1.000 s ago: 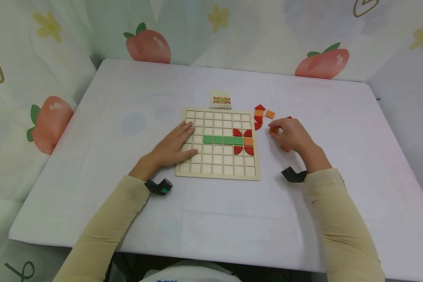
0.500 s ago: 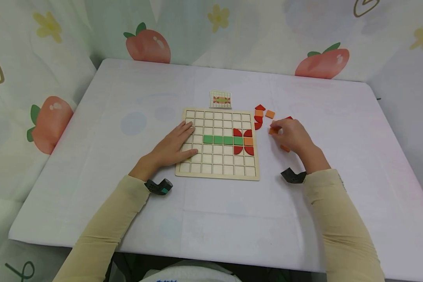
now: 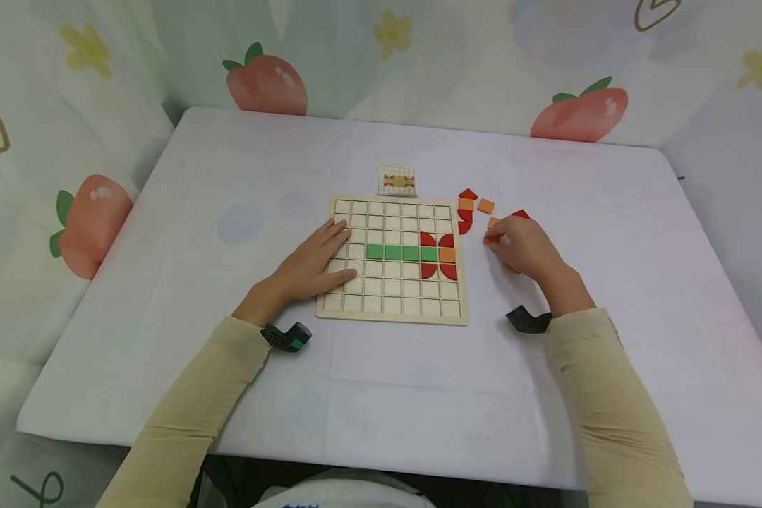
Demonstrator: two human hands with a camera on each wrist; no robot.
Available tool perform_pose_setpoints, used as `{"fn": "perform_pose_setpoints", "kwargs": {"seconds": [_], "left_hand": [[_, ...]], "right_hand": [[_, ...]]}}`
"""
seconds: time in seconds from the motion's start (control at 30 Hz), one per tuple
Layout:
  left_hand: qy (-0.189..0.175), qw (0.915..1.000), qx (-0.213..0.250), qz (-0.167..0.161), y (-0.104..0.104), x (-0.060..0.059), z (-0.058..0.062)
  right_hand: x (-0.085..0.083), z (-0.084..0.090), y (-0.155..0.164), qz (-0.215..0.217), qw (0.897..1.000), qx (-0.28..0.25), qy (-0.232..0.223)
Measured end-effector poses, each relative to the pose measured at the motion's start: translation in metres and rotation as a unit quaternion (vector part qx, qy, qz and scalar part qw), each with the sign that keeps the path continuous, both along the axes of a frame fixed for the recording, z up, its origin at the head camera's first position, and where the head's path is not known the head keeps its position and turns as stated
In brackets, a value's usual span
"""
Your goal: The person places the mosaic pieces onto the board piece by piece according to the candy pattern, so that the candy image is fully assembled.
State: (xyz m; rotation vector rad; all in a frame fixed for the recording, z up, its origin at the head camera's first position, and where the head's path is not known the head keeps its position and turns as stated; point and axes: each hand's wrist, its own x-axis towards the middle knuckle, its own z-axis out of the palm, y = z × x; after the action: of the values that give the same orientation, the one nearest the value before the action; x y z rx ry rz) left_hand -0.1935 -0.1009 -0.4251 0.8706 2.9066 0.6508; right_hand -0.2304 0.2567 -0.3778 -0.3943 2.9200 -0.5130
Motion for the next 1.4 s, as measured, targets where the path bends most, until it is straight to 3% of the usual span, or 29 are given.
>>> {"fn": "perform_pose_setpoints", "kwargs": {"seconds": [0.37, 0.7, 1.4], "left_hand": [[0.003, 1.0, 0.002, -0.002, 0.0, 0.001, 0.001], [0.005, 1.0, 0.003, -0.003, 0.0, 0.0, -0.001], [0.011, 0.9999, 0.006, -0.001, 0.0, 0.0, -0.002]], "right_hand": [[0.001, -0.007, 0.004, -0.023, 1.0, -0.012, -0.011], [0.004, -0.009, 0.001, 0.015, 1.0, -0.002, 0.026], [0.005, -0.003, -0.009, 0.059, 0.997, -0.013, 0.048]]}}
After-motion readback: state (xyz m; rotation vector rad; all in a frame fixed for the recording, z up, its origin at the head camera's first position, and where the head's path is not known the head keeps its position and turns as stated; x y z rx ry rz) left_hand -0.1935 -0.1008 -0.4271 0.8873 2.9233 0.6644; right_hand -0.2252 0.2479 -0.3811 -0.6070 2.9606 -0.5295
